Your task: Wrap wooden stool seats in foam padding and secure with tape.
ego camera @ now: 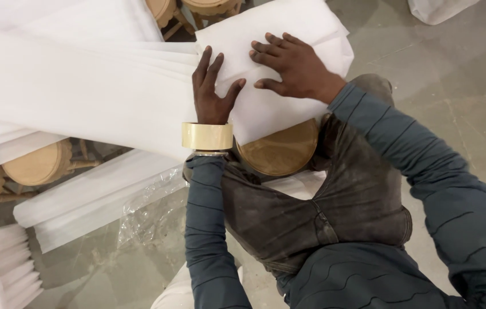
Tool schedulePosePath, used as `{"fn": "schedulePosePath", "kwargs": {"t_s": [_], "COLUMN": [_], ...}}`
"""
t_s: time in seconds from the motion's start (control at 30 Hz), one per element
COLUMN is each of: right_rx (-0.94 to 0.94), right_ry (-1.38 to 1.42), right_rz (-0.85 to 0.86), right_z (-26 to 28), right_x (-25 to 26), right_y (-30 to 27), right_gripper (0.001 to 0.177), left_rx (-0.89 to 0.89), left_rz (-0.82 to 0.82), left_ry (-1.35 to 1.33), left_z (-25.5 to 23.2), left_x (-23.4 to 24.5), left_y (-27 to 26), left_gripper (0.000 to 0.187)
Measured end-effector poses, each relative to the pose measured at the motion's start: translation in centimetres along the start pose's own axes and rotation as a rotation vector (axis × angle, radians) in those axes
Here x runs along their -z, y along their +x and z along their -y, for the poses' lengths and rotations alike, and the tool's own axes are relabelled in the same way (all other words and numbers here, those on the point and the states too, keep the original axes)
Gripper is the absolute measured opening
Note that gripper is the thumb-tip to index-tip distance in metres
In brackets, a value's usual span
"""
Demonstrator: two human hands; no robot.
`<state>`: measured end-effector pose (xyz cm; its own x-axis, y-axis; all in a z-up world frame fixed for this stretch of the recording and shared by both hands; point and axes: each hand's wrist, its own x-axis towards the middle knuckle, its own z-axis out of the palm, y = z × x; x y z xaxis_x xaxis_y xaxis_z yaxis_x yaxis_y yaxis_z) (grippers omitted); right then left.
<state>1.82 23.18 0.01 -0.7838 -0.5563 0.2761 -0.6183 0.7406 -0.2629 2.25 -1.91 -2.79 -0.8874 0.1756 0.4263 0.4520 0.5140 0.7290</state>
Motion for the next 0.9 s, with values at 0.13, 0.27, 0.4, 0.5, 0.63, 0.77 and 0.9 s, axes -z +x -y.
{"fn": "schedulePosePath", "kwargs": {"t_s": [0.13,0.27,0.4,0.5,0.63,0.77,0.9], "right_rx": [-0.116,-0.136,-0.098,-0.071,-0.041,-0.027,-0.055], "right_ry": [-0.083,-0.117,-0.015,0.012,-0.01,-0.011,0.012], "right_rz": [-0.086,-0.149,-0.147,-0.144,-0.146,-0.16,-0.223], "right_z": [2.3,1.7,1.4,1.7,2.0,3.0,1.7], "right_x": [-1.7,-3.6,-3.5,-3.2,-2.9,-2.0,-1.1], "right_y": [-0.6,-1.4,-2.1,-2.3,-2.9,-2.9,-2.5], "right_gripper": [0.056,0.054,0.053,0.053,0.054,0.054,0.043], "left_rx": [-0.026,-0.03,-0.027,-0.103,-0.197,-0.182,-0.197], "left_rz": [-0.009,0.013,0.067,0.083,0.126,0.134,0.097], "left_ry": [0.049,0.107,0.226,0.281,0.202,0.152,0.153], "left_z": [-0.1,-1.8,-2.5,-2.8,-2.4,-1.7,-1.7], "left_x": [0.5,1.2,1.8,2.5,2.8,2.8,2.3], "left_y": [-0.2,-0.5,-0.6,-0.6,-0.9,-1.6,-2.4], "left_gripper": [0.062,0.058,0.058,0.06,0.071,0.081,0.08]}}
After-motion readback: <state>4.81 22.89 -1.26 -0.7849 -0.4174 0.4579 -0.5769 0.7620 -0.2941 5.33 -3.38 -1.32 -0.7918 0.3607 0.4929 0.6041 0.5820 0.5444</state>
